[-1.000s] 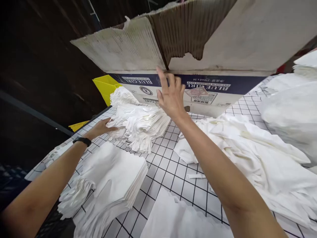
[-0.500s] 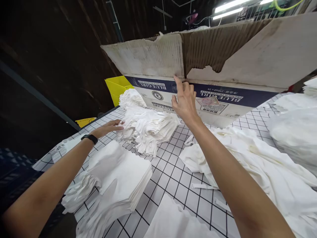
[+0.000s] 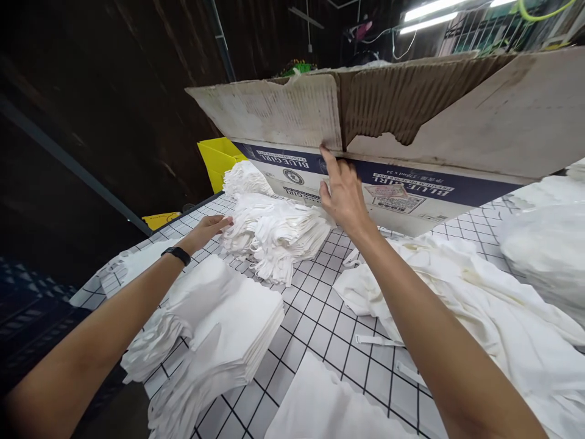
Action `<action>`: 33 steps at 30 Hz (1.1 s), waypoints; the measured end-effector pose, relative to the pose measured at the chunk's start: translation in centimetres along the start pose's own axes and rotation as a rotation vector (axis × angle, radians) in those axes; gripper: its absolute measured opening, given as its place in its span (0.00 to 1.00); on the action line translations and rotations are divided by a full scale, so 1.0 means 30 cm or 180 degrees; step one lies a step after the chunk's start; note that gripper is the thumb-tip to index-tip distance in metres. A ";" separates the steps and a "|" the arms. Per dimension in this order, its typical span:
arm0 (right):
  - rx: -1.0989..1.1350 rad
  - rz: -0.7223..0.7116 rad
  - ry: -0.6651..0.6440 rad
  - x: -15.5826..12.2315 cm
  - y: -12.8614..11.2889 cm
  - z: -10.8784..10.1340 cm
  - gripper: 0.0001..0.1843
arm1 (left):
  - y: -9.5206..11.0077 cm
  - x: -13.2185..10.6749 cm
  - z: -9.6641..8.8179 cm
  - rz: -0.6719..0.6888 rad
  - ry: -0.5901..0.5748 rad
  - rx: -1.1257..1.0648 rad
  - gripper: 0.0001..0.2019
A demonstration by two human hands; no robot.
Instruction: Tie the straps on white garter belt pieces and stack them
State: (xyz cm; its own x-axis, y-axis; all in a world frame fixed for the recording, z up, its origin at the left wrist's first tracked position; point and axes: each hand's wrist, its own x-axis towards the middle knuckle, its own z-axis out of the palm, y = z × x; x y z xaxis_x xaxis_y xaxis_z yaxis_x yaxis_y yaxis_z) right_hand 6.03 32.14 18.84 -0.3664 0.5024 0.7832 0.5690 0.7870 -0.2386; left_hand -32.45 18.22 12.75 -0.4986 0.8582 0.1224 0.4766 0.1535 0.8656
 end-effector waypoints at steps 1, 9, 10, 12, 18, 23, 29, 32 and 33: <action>0.0044 -0.0026 -0.0014 -0.001 -0.004 -0.006 0.35 | 0.004 0.003 0.002 -0.0003 0.0008 -0.0006 0.31; 0.0073 -0.0041 -0.0018 0.011 0.013 -0.018 0.38 | -0.008 0.040 0.017 0.0042 0.0257 0.0067 0.35; 0.0054 -0.0010 -0.0023 0.014 0.022 -0.015 0.38 | -0.011 0.046 0.020 0.0054 0.0364 0.0207 0.33; 0.0021 0.0044 -0.0045 0.017 0.037 -0.009 0.39 | -0.004 0.055 0.030 0.0197 0.0620 0.0647 0.27; 0.0009 0.0097 -0.0142 0.025 0.067 -0.003 0.41 | 0.189 0.078 0.134 0.1791 0.0416 0.1455 0.17; -0.0002 0.0098 -0.0163 0.031 0.081 -0.002 0.38 | 0.400 0.143 0.323 0.2124 -0.1225 0.1400 0.20; 0.0017 0.0047 -0.0255 0.029 0.097 -0.011 0.37 | 0.449 0.234 0.519 0.1466 -0.1839 0.1207 0.11; -0.0013 0.0046 -0.0275 0.028 0.103 -0.016 0.38 | 0.430 0.250 0.546 0.1210 -0.1528 0.0943 0.02; -0.0012 0.0049 -0.0275 0.027 0.104 -0.017 0.38 | 0.425 0.251 0.543 0.1157 -0.1439 0.0860 0.03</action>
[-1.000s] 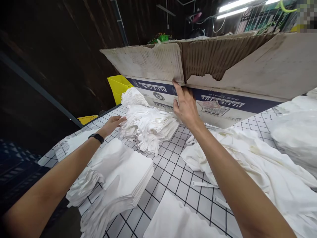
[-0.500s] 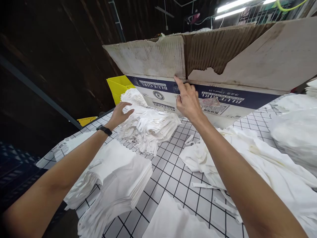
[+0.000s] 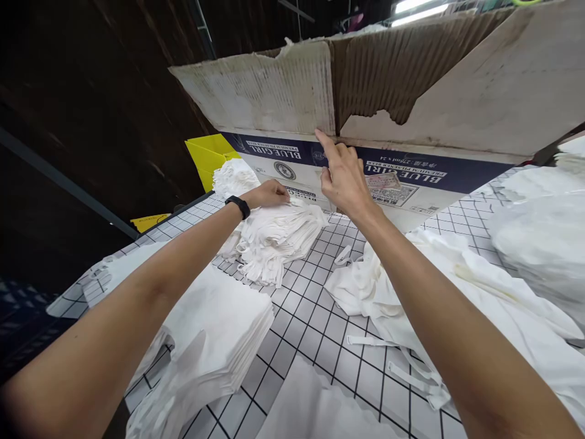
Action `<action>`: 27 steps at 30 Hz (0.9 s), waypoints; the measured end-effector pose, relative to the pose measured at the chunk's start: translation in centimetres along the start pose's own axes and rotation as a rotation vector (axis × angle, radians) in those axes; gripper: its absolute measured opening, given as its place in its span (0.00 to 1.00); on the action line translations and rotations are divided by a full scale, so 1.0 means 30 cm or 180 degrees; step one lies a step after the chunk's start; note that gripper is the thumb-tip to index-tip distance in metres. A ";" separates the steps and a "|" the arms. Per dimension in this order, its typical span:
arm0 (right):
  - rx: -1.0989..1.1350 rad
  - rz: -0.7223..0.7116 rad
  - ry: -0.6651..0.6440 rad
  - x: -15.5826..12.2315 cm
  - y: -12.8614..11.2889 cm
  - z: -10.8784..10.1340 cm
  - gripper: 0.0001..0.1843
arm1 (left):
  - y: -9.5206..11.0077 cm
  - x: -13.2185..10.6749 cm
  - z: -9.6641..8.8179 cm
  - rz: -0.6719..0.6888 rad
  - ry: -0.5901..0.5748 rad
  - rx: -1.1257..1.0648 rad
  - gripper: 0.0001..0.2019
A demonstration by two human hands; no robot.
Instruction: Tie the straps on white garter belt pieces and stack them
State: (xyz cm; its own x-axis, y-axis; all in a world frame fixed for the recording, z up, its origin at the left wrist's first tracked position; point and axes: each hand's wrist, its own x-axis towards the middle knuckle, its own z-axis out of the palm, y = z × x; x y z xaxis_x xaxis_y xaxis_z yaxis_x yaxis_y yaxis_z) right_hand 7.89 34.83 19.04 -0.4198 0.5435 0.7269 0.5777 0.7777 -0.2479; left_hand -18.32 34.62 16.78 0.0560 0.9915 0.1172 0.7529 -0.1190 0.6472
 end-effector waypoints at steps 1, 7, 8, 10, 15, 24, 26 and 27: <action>0.0009 0.0005 0.0003 0.000 0.001 -0.001 0.38 | -0.005 -0.005 -0.006 -0.0032 0.0100 -0.0072 0.04; 0.0053 0.0023 0.0018 0.001 -0.004 -0.006 0.37 | -0.015 -0.077 -0.132 -0.0170 0.1023 -0.1263 0.06; 0.0053 0.0015 0.0017 0.000 -0.004 -0.006 0.37 | -0.013 -0.098 -0.164 -0.0131 0.1215 -0.1546 0.07; 0.0053 -0.0004 0.0027 -0.001 -0.004 -0.008 0.37 | -0.003 -0.154 -0.227 0.0065 0.1509 -0.1862 0.08; 0.0059 -0.0046 0.0098 -0.005 -0.007 -0.010 0.36 | 0.039 -0.376 -0.313 0.0587 0.1759 -0.1819 0.08; 0.0145 -0.0051 0.0146 -0.012 -0.036 -0.024 0.34 | 0.095 -0.765 -0.182 0.0139 -0.0193 -0.1062 0.12; 0.0160 -0.0059 0.0166 -0.014 -0.039 -0.026 0.34 | 0.105 -0.773 -0.176 0.0042 -0.0734 -0.0640 0.17; 0.0166 -0.0069 0.0187 -0.014 -0.041 -0.027 0.34 | 0.103 -0.757 -0.180 -0.0007 -0.0853 -0.0465 0.19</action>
State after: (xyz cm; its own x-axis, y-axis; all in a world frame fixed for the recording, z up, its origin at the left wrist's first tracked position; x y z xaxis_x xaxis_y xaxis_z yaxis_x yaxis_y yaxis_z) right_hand 7.93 33.38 19.55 -0.3892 0.5081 0.7684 0.5310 0.8053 -0.2636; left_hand -20.82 11.46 20.18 0.2402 0.9678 -0.0747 0.6521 -0.1039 0.7510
